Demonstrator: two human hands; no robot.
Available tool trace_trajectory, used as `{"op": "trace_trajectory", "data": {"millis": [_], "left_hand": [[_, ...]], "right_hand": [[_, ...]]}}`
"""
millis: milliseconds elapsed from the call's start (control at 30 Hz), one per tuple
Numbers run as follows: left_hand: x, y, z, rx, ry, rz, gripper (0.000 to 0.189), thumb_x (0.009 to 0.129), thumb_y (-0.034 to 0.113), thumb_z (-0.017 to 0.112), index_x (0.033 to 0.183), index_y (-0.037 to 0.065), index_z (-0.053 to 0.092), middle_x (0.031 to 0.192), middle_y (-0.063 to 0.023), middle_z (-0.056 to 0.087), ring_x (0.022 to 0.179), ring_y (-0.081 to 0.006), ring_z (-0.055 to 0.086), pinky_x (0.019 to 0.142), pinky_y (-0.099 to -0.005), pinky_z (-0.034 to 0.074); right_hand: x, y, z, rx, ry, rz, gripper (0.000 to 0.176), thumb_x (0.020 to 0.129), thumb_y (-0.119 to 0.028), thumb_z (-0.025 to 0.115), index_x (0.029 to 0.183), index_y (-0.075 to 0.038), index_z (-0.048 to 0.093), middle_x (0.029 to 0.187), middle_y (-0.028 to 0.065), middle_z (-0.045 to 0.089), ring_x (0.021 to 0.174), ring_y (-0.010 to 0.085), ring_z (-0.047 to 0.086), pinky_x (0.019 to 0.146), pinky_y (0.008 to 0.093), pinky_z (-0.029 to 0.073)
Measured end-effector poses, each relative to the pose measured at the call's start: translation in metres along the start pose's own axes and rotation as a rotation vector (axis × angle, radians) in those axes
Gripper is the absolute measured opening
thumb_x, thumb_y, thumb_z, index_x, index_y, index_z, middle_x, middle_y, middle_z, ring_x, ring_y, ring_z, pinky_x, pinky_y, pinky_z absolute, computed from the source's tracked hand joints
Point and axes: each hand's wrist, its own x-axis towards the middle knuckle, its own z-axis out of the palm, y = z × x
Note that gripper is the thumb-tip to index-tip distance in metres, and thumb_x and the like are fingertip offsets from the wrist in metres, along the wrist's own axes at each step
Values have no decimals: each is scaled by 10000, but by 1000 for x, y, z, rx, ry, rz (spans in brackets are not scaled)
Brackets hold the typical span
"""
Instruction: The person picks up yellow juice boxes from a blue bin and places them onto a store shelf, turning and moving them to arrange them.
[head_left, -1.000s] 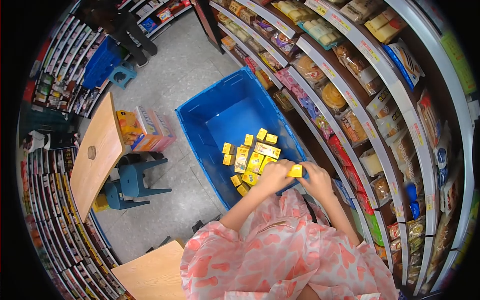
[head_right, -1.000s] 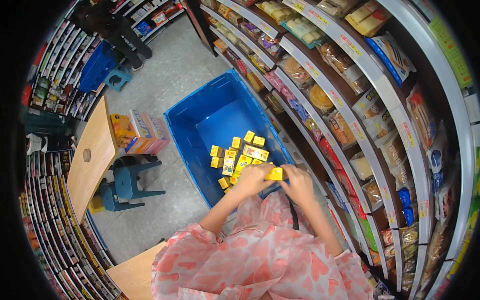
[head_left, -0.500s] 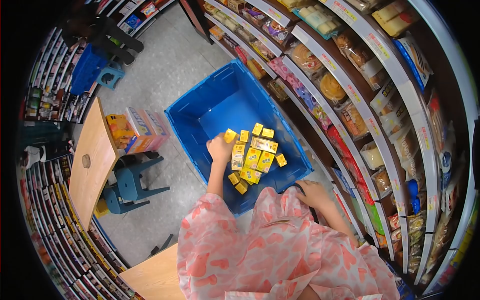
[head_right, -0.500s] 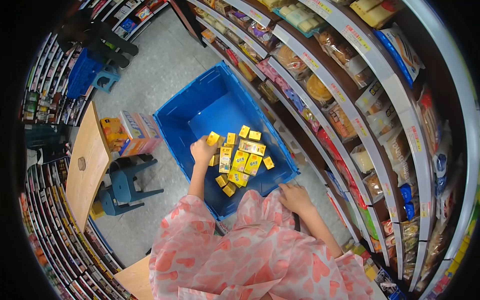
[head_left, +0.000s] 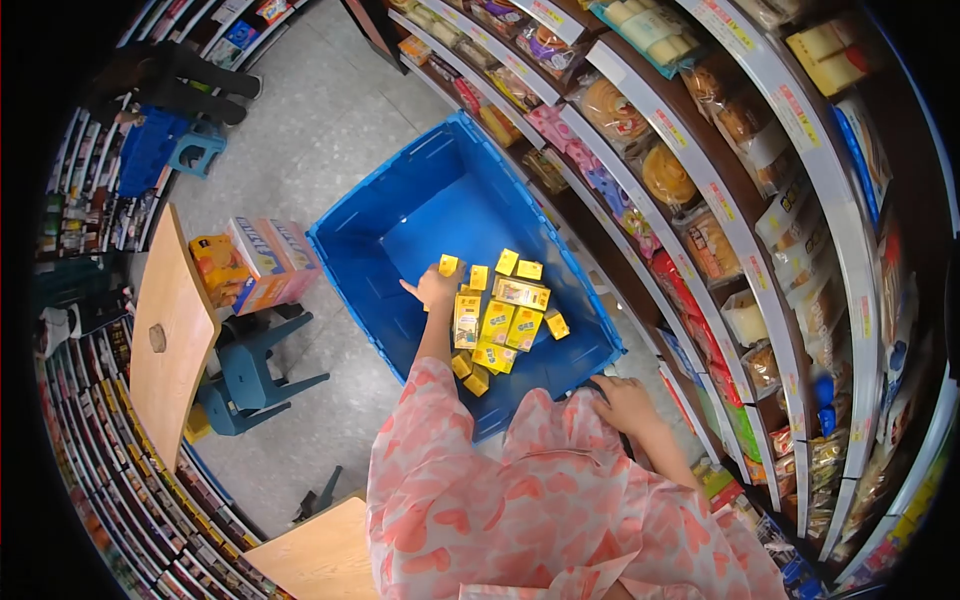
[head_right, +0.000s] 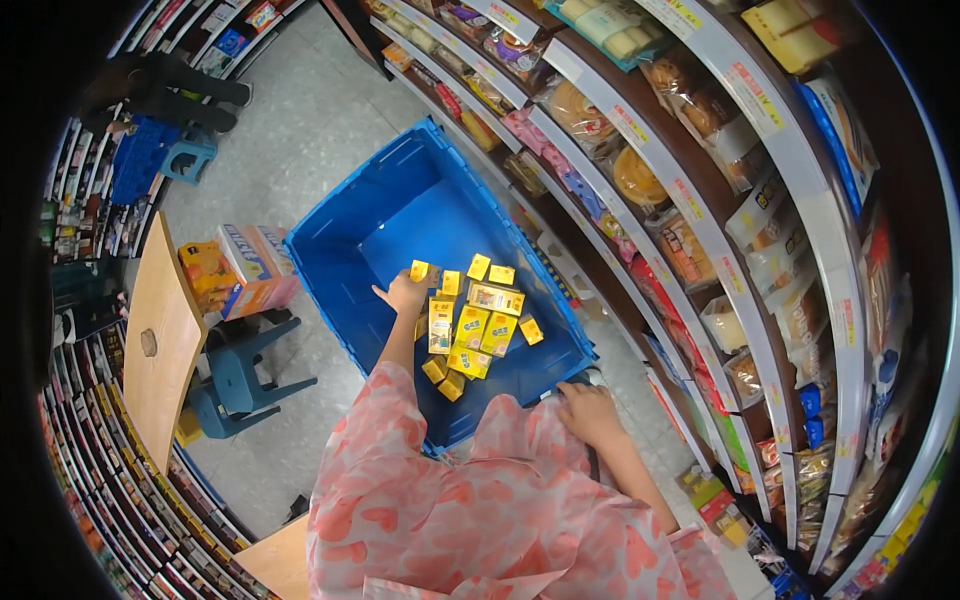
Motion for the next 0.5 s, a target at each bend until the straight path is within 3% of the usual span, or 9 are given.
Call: {"op": "trace_trajectory", "data": {"millis": [300,500], "left_hand": [[9,2,32,49,-78,-12,604,730,683,674,944,123,748,873,-126,735,916,-285,706,1174,-592,-6],[12,-4,60,70,-103,-59,538,750,566,716,1096,154,721,934,-112,743,975,-274,698,1173,-591,-22]], "right_hand": [[5,7,-4,69,27,25,485,850,-290,618,1273,-58,568,1117,192,661,1027,369,638,947,462,455],[6,10,-2,98,34,42,475,858,-296,617,1266,-57,573,1101,196,667,1011,372,643,939,465,463]]}}
